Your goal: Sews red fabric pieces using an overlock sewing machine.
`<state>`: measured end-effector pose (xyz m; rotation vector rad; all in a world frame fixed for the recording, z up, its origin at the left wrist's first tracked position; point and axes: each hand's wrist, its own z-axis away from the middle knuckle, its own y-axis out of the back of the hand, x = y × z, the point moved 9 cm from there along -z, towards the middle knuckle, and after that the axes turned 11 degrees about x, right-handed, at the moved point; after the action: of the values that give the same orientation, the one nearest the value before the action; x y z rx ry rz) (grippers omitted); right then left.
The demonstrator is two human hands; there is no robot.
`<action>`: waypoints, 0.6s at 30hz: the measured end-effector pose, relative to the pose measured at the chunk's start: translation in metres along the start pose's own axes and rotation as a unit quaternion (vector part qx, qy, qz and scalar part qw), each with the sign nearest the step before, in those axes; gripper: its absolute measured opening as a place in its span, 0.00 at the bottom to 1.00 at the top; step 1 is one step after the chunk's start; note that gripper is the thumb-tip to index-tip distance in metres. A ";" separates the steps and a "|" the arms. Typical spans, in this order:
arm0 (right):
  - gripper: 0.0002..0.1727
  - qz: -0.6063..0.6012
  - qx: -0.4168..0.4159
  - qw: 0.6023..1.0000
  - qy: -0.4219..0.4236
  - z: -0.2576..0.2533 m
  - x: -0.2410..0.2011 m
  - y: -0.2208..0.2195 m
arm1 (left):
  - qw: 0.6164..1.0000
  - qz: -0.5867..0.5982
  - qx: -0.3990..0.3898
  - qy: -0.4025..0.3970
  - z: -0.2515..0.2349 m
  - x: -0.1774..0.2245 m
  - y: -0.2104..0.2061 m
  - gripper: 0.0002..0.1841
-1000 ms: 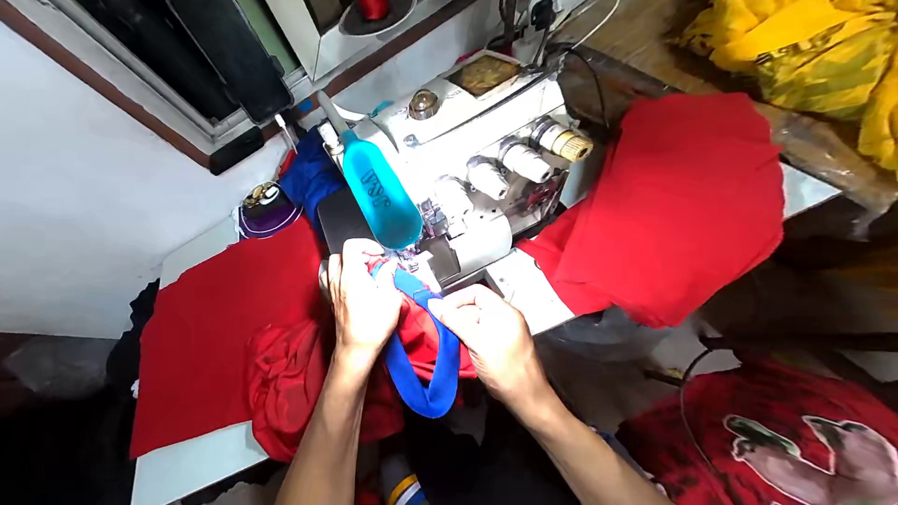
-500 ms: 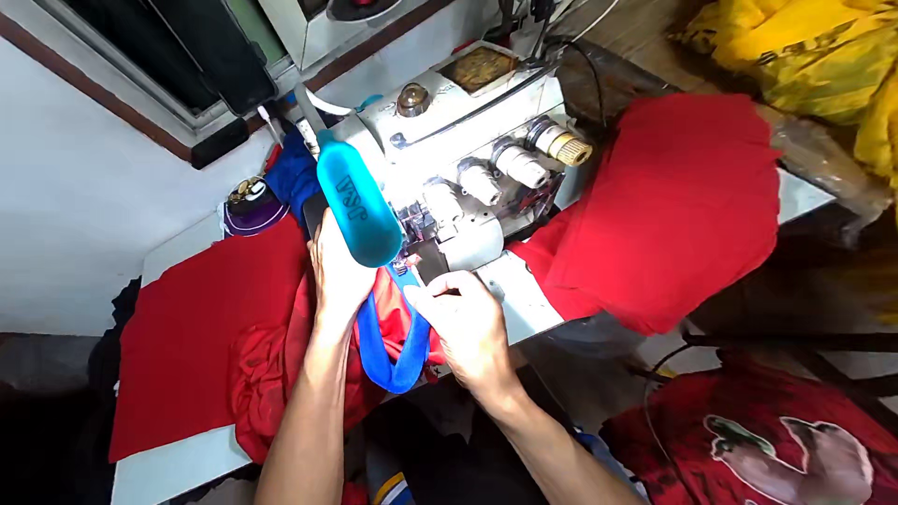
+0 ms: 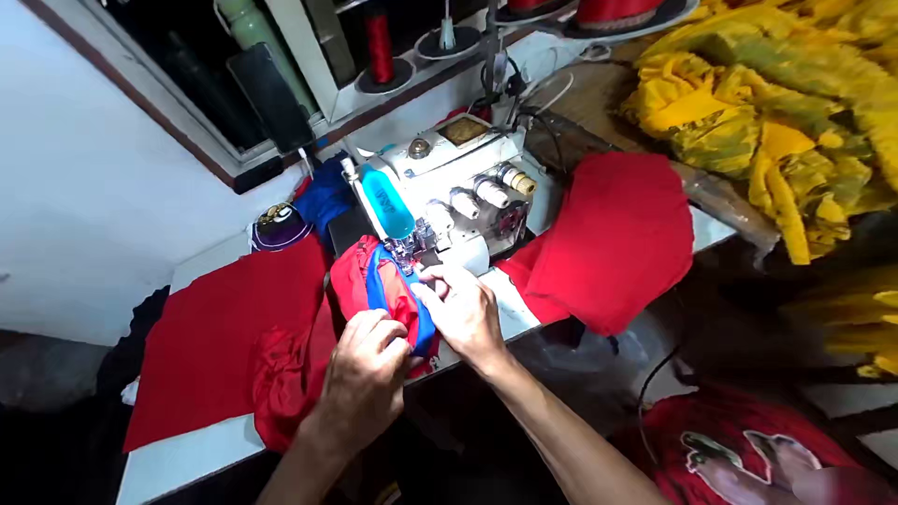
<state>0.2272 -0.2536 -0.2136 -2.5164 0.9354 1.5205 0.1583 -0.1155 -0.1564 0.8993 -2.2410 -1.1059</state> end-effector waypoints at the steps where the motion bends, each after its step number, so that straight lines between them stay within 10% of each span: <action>1: 0.10 -0.016 -0.028 0.997 0.068 -0.006 -0.009 0.000 | 1.000 0.026 -0.003 0.012 -0.014 0.003 0.014 0.15; 8: 0.17 -0.030 -0.212 0.972 0.100 -0.028 -0.016 -0.026 | 0.998 0.027 0.038 0.045 -0.096 -0.019 0.117 0.15; 18: 0.12 -0.135 -0.331 0.933 -0.047 0.041 -0.019 0.018 | 0.997 0.025 -0.037 -0.063 -0.032 -0.007 0.023 0.05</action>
<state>0.1795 -0.2450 -0.2142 -2.7685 0.0269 2.0905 0.1759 -0.1161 -0.1203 0.7584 -2.2939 -1.2452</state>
